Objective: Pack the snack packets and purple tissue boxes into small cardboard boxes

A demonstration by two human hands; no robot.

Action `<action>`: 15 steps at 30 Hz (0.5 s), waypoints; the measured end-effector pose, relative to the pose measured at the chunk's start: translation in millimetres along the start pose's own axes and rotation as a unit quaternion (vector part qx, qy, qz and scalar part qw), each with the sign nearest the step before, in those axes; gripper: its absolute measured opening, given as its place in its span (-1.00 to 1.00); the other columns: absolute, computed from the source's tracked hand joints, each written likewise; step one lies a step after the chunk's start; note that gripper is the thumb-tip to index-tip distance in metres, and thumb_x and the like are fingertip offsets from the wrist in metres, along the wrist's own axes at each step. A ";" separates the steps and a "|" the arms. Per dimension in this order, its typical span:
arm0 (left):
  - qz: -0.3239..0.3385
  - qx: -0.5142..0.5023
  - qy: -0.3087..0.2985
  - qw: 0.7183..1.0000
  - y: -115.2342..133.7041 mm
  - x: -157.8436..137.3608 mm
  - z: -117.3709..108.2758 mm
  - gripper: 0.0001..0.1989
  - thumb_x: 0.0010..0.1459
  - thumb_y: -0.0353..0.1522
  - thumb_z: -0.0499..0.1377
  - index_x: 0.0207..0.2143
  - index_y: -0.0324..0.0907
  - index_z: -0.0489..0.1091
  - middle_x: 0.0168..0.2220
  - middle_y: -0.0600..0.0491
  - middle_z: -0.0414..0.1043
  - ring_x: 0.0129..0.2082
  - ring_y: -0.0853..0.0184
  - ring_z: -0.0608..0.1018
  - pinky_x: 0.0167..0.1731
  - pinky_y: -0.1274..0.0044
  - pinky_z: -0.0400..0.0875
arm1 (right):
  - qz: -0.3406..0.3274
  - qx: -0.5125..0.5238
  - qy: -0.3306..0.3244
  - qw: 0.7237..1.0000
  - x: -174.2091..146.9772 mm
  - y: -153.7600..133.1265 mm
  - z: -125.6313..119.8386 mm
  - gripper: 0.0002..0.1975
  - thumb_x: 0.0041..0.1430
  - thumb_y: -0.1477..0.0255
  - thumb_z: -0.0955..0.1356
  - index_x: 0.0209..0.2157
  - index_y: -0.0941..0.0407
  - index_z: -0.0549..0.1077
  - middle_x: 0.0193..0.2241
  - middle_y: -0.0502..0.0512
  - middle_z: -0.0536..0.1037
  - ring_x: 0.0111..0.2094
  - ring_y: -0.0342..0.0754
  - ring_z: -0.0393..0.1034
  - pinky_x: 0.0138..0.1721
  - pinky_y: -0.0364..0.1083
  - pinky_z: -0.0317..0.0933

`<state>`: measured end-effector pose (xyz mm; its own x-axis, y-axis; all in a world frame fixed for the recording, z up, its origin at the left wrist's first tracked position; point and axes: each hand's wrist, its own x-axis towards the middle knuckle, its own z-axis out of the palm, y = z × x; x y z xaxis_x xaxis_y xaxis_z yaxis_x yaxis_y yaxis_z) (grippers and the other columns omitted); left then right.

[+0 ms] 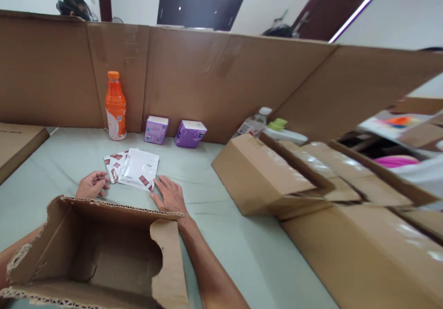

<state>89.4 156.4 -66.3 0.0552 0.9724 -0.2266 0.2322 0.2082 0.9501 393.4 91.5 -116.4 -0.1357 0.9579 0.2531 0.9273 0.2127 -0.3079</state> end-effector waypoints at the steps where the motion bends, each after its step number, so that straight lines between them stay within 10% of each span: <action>1: 0.008 0.001 0.001 1.000 -3.3 1.1 2.1 -0.71 0.39 -0.26 0.27 0.06 -0.22 0.44 -0.06 -0.03 0.52 -0.22 0.28 0.61 -0.26 0.41 0.62 | -0.001 -0.003 -0.004 1.000 -0.2 -0.9 0.2 -0.51 0.36 0.32 0.33 0.28 0.04 0.46 0.32 0.23 0.43 0.35 0.18 0.28 0.29 0.16 0.20; 15: 0.078 0.026 0.003 0.997 -28.6 11.6 8.0 -0.71 0.38 -0.24 0.27 0.04 -0.22 0.46 -0.05 -0.04 0.53 -0.18 0.25 0.62 -0.18 0.35 0.62 | 0.032 0.082 -0.047 0.995 35.1 -28.9 -11.6 -0.41 0.31 0.24 0.33 0.33 0.07 0.39 0.27 0.19 0.50 0.27 0.23 0.38 0.29 0.20 0.21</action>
<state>91.1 160.9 -97.9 0.0895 0.9931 -0.0759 0.2713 0.0490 0.9612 365.9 116.7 -88.0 -0.1166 0.9828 0.1431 0.8669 0.1710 -0.4682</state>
